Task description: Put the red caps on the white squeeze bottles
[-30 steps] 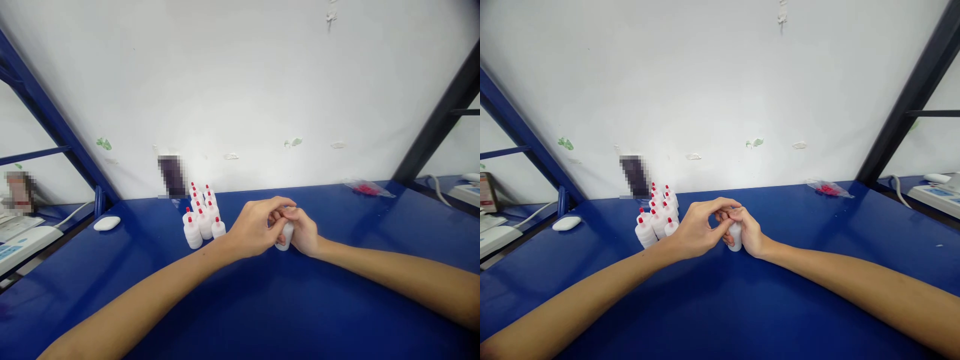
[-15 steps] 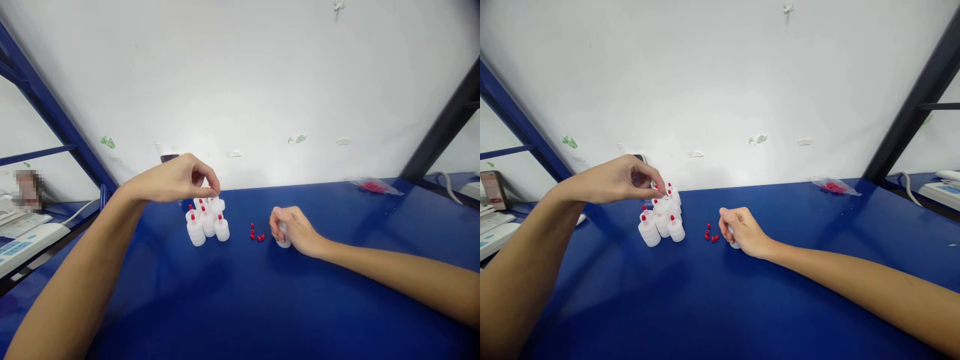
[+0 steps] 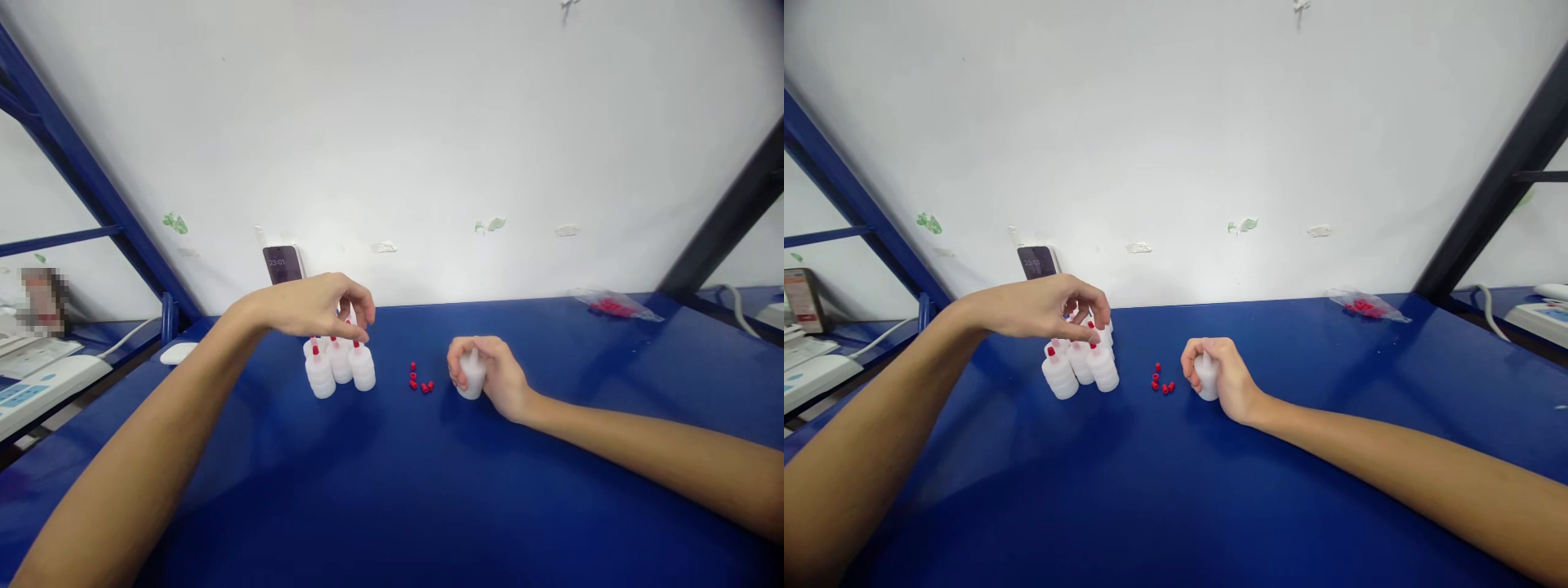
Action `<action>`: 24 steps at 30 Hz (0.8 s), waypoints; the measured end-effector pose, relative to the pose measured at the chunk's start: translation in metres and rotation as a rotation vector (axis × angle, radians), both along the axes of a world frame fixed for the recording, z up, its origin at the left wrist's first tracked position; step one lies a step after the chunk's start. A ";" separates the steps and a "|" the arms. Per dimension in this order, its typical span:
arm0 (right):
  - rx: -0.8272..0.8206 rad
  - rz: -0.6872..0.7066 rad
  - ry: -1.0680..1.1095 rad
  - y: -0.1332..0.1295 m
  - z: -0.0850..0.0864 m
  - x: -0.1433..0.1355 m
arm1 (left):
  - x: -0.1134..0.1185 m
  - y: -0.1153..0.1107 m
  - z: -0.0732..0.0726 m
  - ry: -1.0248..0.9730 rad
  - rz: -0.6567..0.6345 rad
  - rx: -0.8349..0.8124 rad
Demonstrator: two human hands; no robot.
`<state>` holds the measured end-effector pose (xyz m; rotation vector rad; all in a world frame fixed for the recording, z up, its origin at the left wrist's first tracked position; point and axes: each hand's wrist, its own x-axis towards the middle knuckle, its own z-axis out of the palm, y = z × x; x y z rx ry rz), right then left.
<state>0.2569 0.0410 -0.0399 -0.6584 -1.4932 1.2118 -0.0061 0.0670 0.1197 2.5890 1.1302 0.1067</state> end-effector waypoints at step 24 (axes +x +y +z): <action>0.074 -0.156 -0.322 0.005 0.008 -0.003 | 0.080 0.000 -0.081 0.430 -0.184 0.492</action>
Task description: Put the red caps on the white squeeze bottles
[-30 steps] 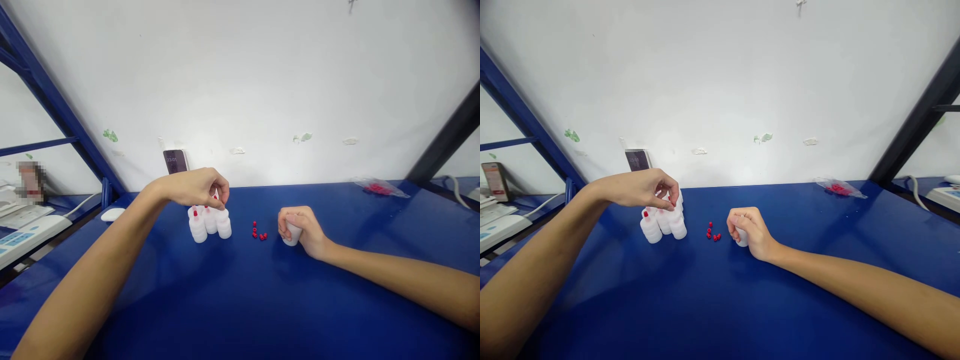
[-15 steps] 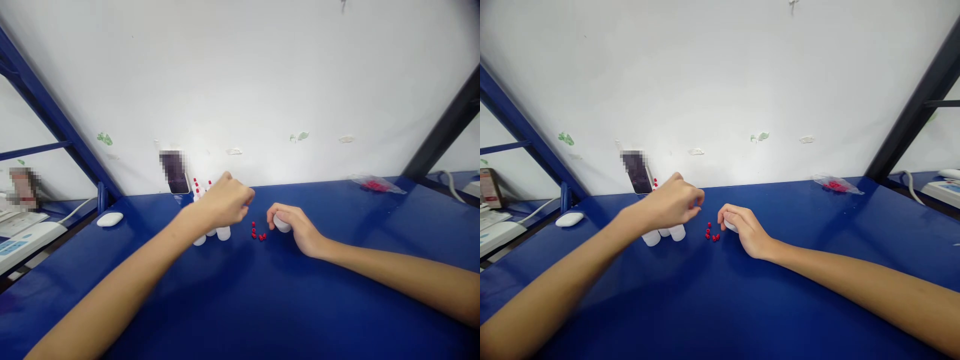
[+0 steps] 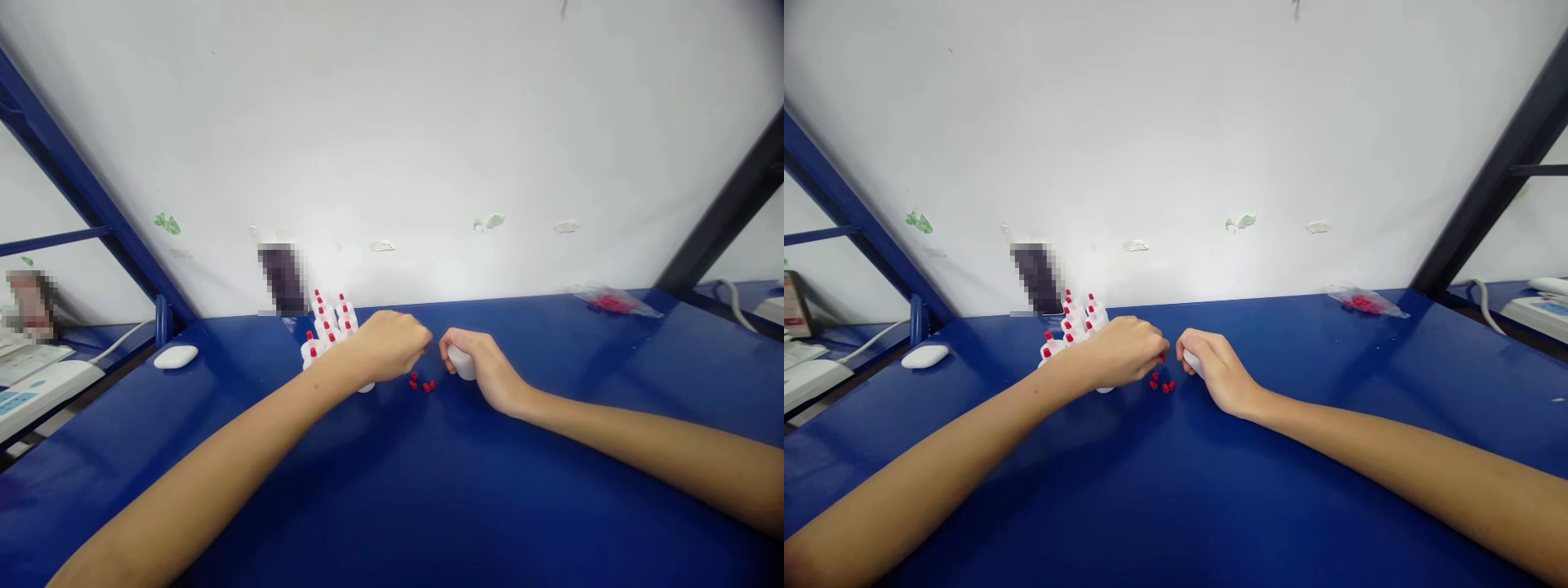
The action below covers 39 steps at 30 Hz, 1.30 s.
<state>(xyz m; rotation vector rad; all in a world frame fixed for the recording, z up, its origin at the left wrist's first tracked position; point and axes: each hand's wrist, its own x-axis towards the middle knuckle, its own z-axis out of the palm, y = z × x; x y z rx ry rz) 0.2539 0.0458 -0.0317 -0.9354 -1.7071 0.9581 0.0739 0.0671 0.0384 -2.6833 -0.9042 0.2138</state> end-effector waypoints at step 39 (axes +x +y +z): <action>-0.004 0.088 0.076 -0.002 -0.005 0.003 | -0.024 -0.013 0.048 -0.212 0.002 -0.102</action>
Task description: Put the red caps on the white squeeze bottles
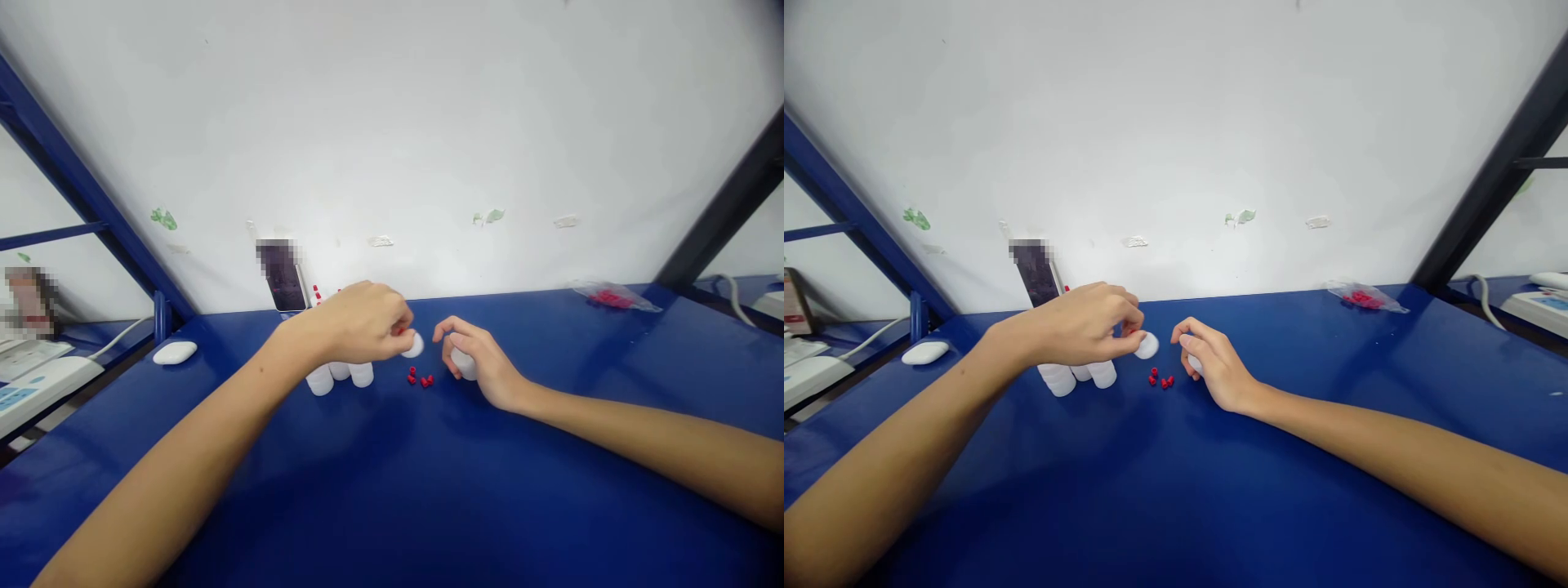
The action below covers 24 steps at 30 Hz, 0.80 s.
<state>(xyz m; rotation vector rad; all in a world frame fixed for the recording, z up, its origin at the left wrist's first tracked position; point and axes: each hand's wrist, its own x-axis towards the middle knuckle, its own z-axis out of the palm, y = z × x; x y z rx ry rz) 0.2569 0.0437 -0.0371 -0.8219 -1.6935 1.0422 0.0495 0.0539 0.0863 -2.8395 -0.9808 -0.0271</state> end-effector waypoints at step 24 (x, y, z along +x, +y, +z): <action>0.047 -0.015 -0.181 0.000 0.005 -0.002 | 0.017 0.004 -0.046 0.257 -0.170 0.181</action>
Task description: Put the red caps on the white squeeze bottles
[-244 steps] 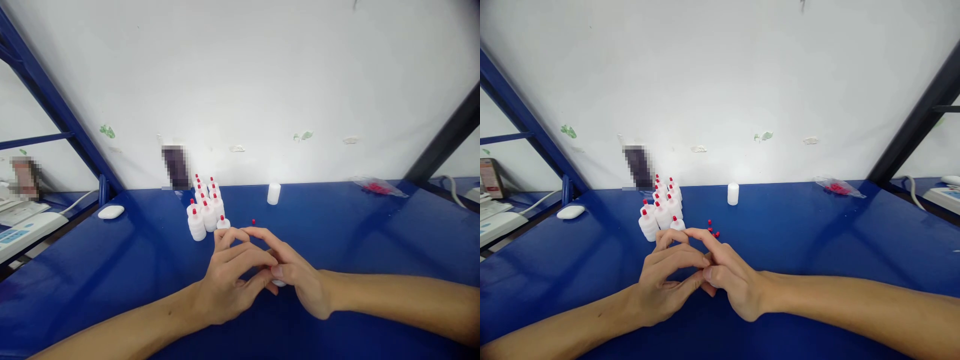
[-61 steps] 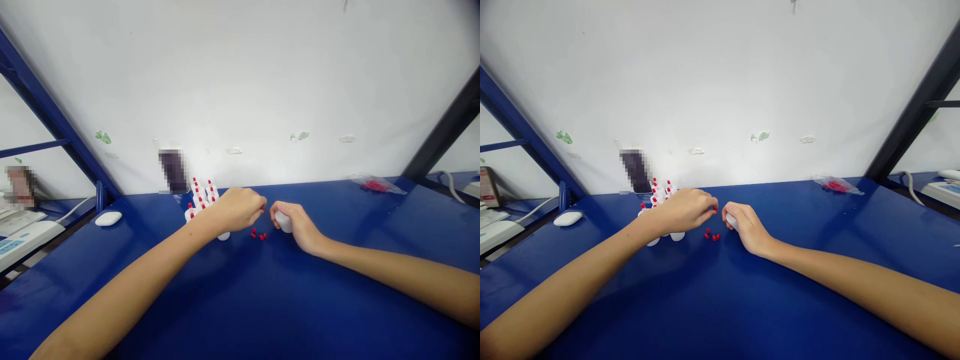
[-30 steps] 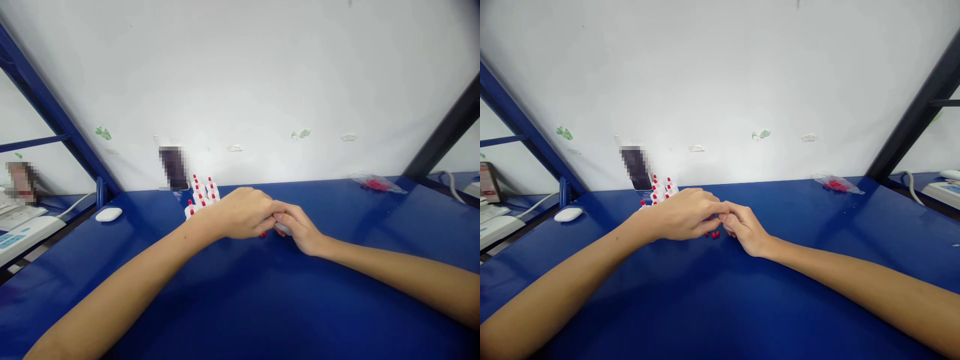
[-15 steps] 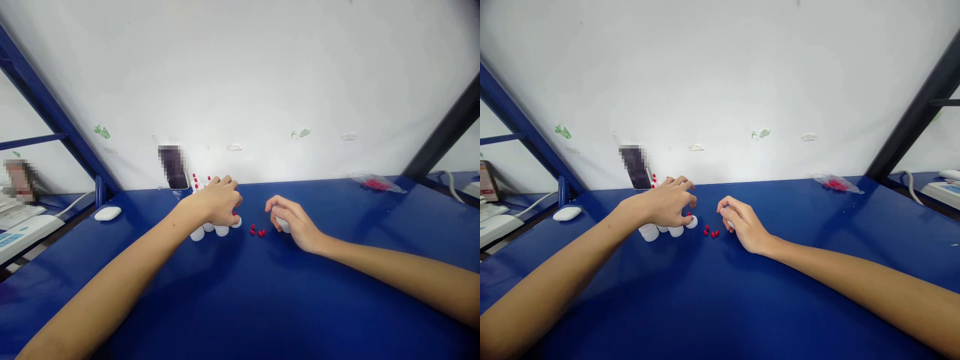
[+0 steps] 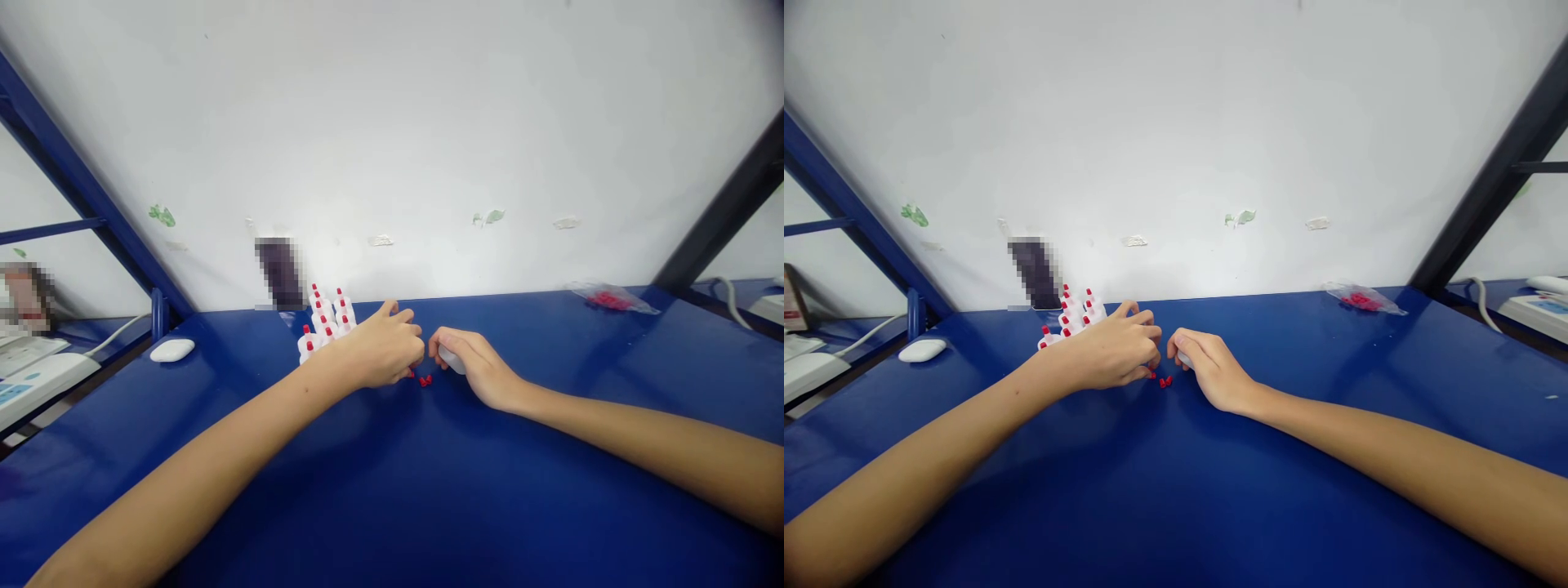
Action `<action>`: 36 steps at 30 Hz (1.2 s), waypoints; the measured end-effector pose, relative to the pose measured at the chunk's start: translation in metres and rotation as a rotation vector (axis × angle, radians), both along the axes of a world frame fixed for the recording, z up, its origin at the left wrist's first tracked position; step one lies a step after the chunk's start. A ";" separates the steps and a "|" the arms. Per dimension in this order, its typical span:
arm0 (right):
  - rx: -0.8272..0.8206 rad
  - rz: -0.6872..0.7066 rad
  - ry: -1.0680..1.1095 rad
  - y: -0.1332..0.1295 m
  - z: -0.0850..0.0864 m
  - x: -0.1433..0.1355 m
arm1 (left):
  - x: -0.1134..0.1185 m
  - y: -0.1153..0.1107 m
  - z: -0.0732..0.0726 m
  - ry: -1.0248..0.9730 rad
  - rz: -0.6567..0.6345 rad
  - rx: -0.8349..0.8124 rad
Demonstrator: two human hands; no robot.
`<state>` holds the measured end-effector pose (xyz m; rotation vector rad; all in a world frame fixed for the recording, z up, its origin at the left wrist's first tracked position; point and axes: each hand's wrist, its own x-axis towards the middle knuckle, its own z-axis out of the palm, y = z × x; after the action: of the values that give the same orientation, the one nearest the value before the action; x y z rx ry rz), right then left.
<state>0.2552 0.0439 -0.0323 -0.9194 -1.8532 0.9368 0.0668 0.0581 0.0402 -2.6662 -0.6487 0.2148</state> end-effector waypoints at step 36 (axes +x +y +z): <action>-0.144 0.123 0.366 0.006 -0.011 0.004 | 0.020 -0.005 -0.005 -0.816 -0.038 -0.320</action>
<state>0.2588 0.0496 -0.0434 -0.6692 -1.5572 1.2376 0.0872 0.0528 0.0352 -3.0265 -0.8396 -0.8962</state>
